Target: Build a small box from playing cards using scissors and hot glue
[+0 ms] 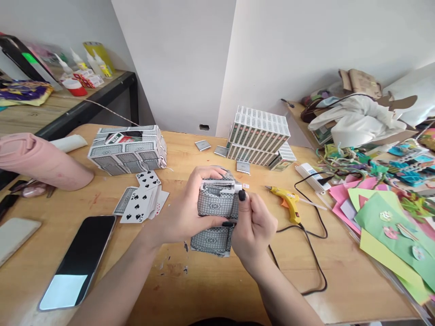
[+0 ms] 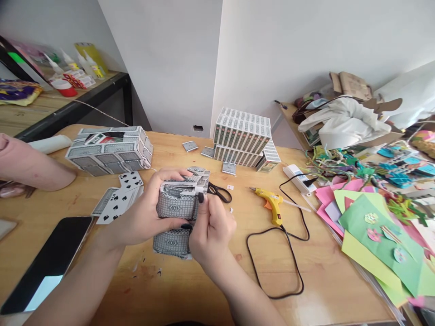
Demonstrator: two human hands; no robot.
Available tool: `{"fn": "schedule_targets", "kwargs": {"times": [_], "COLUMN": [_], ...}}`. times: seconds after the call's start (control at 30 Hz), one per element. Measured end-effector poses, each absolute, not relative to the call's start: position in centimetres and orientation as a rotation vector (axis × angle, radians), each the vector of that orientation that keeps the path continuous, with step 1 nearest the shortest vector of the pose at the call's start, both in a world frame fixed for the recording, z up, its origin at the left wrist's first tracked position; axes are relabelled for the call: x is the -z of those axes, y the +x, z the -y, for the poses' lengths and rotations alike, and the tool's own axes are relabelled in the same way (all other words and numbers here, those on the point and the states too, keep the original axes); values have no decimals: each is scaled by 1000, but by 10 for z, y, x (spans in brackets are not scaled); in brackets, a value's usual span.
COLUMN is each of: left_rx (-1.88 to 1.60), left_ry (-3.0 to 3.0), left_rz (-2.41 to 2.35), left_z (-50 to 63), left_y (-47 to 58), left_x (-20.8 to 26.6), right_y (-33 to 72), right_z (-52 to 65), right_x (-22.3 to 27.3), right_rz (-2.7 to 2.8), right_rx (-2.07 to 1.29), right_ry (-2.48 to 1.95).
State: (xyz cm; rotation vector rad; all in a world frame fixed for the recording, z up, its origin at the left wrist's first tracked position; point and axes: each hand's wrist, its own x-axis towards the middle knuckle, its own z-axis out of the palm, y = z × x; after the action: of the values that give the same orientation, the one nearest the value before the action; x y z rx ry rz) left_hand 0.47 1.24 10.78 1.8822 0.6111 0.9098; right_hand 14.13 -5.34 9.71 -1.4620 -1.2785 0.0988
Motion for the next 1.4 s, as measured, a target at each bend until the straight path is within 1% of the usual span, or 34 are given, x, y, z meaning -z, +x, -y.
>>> {"fn": "schedule_targets", "kwargs": {"times": [0.07, 0.2, 0.27, 0.3, 0.4, 0.47, 0.6, 0.77, 0.97, 1.2, 1.4], "left_rx": [-956, -1036, -1085, -1102, -982, -874, -743, -701, -651, -634, -719], "left_ry": [1854, 1695, 1545, 1469, 1280, 1197, 1077, 915, 876, 931, 1040], "left_rz": [-620, -613, -593, -596, -615, -591, -522, -452, -456, -535, -547], "left_z": [-14, -28, -37, -42, -53, -57, -64, -69, -71, -69, -67], "left_y": [3, -9, -18, -22, -33, -35, -30, -19, -18, -13, -16], "left_x": [-108, -103, -93, -85, -57, -39, -13, 5, 18, 26, 14], "right_y": [144, 154, 162, 167, 182, 188, 188, 176, 172, 163, 160], "right_z": [51, 41, 37, 35, 31, 31, 27, 8, -10, -19, -25], "right_x": [-102, -116, -120, -120, -113, -104, -88, -75, -68, -69, -66], "right_rz": [1290, 1405, 1464, 1485, 1566, 1721, 2053, 2224, 2420, 2639, 2734], "right_rx": [-258, -697, -803, -776, -489, -382, -401, -325, -278, -260, -279], "right_ry": [-1433, -1284, -1209, -1213, -1333, -1344, -1212, -1155, -1154, -1269, -1400]}}
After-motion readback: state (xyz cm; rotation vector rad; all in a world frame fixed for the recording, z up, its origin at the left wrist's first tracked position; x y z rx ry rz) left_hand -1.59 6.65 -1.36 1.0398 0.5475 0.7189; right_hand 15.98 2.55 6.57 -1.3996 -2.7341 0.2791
